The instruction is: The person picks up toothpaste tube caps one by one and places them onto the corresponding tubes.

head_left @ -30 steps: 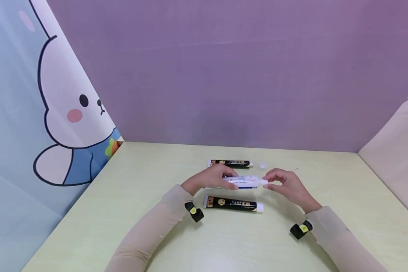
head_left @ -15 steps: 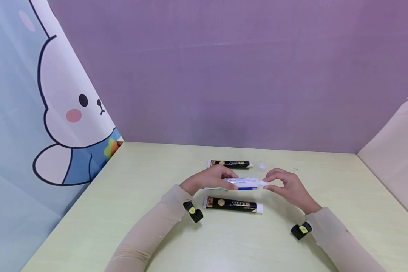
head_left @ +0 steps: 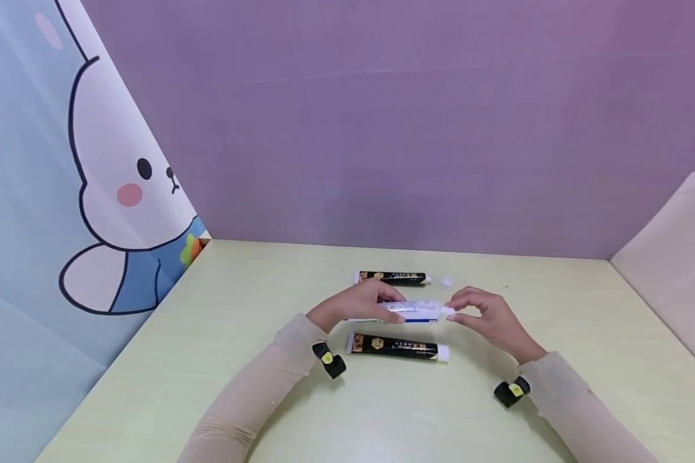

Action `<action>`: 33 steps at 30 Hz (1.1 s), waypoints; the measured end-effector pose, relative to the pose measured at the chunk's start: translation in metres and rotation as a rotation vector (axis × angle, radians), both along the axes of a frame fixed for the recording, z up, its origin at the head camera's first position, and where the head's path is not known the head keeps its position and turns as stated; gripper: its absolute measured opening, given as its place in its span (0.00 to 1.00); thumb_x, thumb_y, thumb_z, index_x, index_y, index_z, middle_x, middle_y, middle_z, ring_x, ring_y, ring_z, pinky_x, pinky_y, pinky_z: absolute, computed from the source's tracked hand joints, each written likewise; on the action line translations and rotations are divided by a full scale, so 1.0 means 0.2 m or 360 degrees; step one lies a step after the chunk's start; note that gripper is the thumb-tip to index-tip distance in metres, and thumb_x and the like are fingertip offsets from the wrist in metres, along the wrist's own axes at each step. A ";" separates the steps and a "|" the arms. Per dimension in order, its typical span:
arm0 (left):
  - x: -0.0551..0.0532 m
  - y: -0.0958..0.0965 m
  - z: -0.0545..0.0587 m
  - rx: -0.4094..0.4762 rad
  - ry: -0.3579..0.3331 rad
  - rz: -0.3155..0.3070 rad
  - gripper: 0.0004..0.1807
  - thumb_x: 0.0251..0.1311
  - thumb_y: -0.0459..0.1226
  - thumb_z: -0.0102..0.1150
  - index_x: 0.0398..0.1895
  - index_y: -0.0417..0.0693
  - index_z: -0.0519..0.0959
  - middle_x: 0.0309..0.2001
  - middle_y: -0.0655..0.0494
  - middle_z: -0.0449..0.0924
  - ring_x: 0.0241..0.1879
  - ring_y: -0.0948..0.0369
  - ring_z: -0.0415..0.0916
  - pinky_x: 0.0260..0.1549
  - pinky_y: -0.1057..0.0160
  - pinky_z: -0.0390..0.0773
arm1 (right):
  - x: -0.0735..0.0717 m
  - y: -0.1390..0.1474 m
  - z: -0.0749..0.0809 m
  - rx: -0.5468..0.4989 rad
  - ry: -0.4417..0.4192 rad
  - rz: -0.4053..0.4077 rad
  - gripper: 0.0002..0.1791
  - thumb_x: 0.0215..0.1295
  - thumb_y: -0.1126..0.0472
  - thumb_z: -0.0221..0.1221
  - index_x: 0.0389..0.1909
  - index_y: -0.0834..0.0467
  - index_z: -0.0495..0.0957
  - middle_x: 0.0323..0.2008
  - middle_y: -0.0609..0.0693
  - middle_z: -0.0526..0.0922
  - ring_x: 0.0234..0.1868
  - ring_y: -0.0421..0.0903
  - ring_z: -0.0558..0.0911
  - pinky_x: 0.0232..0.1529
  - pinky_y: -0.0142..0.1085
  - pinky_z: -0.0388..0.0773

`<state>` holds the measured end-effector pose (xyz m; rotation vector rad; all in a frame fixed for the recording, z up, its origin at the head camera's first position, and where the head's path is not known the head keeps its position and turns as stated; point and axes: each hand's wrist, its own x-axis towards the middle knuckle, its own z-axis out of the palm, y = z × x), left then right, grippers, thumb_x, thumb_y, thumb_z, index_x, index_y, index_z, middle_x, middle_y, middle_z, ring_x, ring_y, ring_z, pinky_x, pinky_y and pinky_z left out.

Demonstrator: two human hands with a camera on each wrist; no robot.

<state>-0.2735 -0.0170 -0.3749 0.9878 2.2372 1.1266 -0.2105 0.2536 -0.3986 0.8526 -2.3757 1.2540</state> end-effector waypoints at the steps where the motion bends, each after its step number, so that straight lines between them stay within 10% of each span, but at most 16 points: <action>1: 0.00 0.00 0.00 0.0008 -0.0001 -0.0001 0.19 0.53 0.38 0.68 0.49 0.44 0.81 0.40 0.60 0.82 0.35 0.67 0.76 0.35 0.69 0.75 | 0.01 -0.01 0.01 0.0011 -0.0011 -0.0014 0.12 0.45 0.78 0.66 0.33 0.64 0.82 0.33 0.55 0.82 0.35 0.37 0.79 0.44 0.22 0.72; 15: 0.01 0.00 -0.02 0.0071 0.0104 0.0006 0.19 0.50 0.37 0.70 0.48 0.46 0.82 0.39 0.61 0.83 0.32 0.67 0.77 0.32 0.69 0.75 | -0.02 0.02 -0.04 0.0054 -0.0277 -0.0095 0.07 0.56 0.69 0.64 0.37 0.59 0.83 0.36 0.51 0.83 0.32 0.35 0.77 0.39 0.30 0.74; 33: 0.02 0.00 -0.02 0.0043 0.0174 0.0017 0.20 0.50 0.38 0.70 0.48 0.46 0.82 0.40 0.60 0.83 0.32 0.69 0.75 0.32 0.70 0.74 | -0.01 0.00 -0.05 0.0100 -0.0276 -0.0075 0.06 0.61 0.74 0.57 0.34 0.64 0.82 0.33 0.57 0.84 0.34 0.31 0.76 0.36 0.28 0.74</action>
